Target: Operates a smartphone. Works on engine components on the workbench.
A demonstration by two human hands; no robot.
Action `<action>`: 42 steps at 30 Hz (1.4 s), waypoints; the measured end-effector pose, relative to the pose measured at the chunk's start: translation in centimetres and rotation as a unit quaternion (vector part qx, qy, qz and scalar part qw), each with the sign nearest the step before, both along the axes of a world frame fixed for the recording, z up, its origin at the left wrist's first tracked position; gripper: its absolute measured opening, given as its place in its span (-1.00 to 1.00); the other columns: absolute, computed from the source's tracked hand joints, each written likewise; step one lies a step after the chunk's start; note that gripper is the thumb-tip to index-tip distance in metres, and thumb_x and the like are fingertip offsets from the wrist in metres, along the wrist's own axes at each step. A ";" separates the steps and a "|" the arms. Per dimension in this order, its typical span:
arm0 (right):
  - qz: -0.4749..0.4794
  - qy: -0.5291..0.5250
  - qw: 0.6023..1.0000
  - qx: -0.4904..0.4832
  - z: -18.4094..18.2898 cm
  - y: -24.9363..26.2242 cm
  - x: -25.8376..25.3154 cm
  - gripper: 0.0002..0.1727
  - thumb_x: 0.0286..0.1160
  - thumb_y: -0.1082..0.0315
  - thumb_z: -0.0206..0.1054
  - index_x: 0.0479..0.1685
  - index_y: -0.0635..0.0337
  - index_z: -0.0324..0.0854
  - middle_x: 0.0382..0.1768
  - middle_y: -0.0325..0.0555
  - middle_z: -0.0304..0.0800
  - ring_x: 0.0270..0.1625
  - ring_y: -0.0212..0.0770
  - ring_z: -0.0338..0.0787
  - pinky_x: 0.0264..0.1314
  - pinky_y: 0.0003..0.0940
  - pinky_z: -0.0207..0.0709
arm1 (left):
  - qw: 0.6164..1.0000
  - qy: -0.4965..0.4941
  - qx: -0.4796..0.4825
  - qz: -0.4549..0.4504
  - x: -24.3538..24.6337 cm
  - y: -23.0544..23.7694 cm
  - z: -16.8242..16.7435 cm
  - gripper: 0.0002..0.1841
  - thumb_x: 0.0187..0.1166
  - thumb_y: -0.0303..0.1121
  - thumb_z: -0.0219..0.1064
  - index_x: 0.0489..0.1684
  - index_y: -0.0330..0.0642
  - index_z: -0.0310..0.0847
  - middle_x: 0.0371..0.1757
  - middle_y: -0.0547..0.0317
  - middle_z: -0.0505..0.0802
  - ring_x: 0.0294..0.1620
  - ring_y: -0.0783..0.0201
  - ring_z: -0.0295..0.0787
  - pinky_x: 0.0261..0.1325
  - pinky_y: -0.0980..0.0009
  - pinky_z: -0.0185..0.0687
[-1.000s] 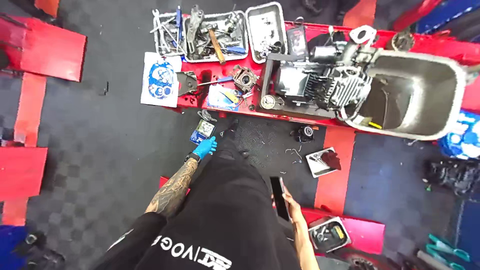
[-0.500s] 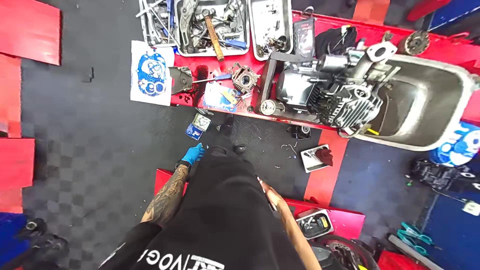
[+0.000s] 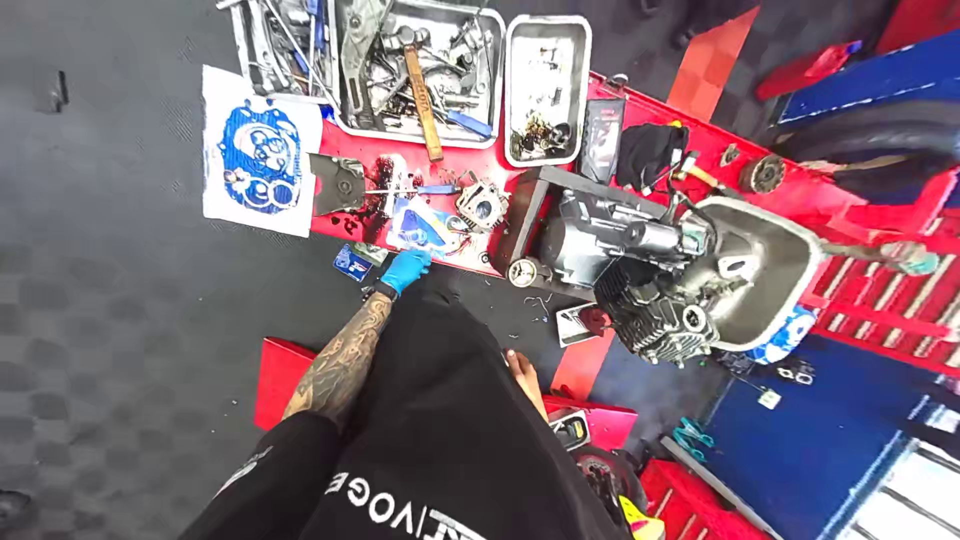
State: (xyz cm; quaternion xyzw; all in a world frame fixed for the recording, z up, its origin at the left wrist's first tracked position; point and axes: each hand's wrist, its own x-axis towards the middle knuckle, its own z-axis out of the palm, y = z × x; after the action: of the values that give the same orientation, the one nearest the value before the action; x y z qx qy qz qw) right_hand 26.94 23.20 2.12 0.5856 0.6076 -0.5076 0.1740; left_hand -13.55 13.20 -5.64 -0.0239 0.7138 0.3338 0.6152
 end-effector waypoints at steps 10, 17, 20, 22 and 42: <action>-0.021 -0.147 0.989 0.006 -4.0 3.0 -8.0 -0.23 0.74 -0.37 -0.10 0.53 -0.01 0.64 0.46 0.10 0.72 0.57 0.10 0.62 0.63 0.31 0.35 | 0.998 0.012 0.007 -0.065 -6.6 3.7 1.8 -0.60 0.77 -0.20 0.23 0.39 -0.28 0.66 0.34 -0.18 0.79 0.31 -0.03 0.75 0.39 0.06 0.61; -0.052 -0.103 0.993 0.013 -4.0 3.9 -4.7 -0.34 0.74 -0.28 0.04 0.37 0.04 0.72 0.18 0.05 0.87 0.27 -0.06 0.82 0.43 0.16 0.58 | 0.997 -0.022 -0.053 -0.049 -6.7 2.5 -1.2 -0.37 0.92 0.04 -0.20 0.32 -0.30 0.67 0.18 -0.07 0.87 0.08 0.16 0.86 0.24 0.15 0.71; -0.086 -0.091 0.992 -0.012 -4.2 3.5 -2.3 -0.39 0.75 -0.23 0.07 0.32 0.04 0.73 0.10 -0.02 0.89 0.13 -0.16 0.86 0.29 0.04 0.67 | 0.997 -0.028 -0.056 -0.040 -5.6 1.8 -1.6 -0.31 0.92 0.09 -0.25 0.32 -0.32 0.67 0.19 -0.09 0.87 0.09 0.14 0.86 0.24 0.15 0.71; -0.124 -0.093 0.987 -0.043 -3.9 3.6 -1.4 -0.36 0.78 -0.25 0.02 0.32 0.07 0.72 0.07 0.00 0.89 0.05 -0.16 0.89 0.15 -0.01 0.77 | 0.998 -0.024 -0.055 -0.031 -4.7 1.3 -1.4 -0.30 0.92 0.09 -0.28 0.33 -0.33 0.66 0.20 -0.10 0.86 0.10 0.12 0.86 0.27 0.13 0.69; -0.142 -0.062 0.987 -0.041 -4.2 3.2 2.1 -0.47 0.74 -0.07 0.20 0.47 0.09 0.61 0.09 0.04 0.87 -0.02 -0.11 0.91 0.05 -0.04 0.81 | 0.847 0.118 -0.036 -0.518 3.3 15.9 12.1 -0.40 0.85 -0.35 0.04 0.83 -0.40 0.03 0.48 -0.51 0.62 0.55 -0.41 0.53 0.58 -0.27 0.36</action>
State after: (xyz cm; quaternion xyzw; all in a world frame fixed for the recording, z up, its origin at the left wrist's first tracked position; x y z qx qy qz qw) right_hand 29.00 26.45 -2.11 0.6883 0.4852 -0.5145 0.1615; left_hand -10.23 29.12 6.41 0.3666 0.7015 -0.0590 0.6083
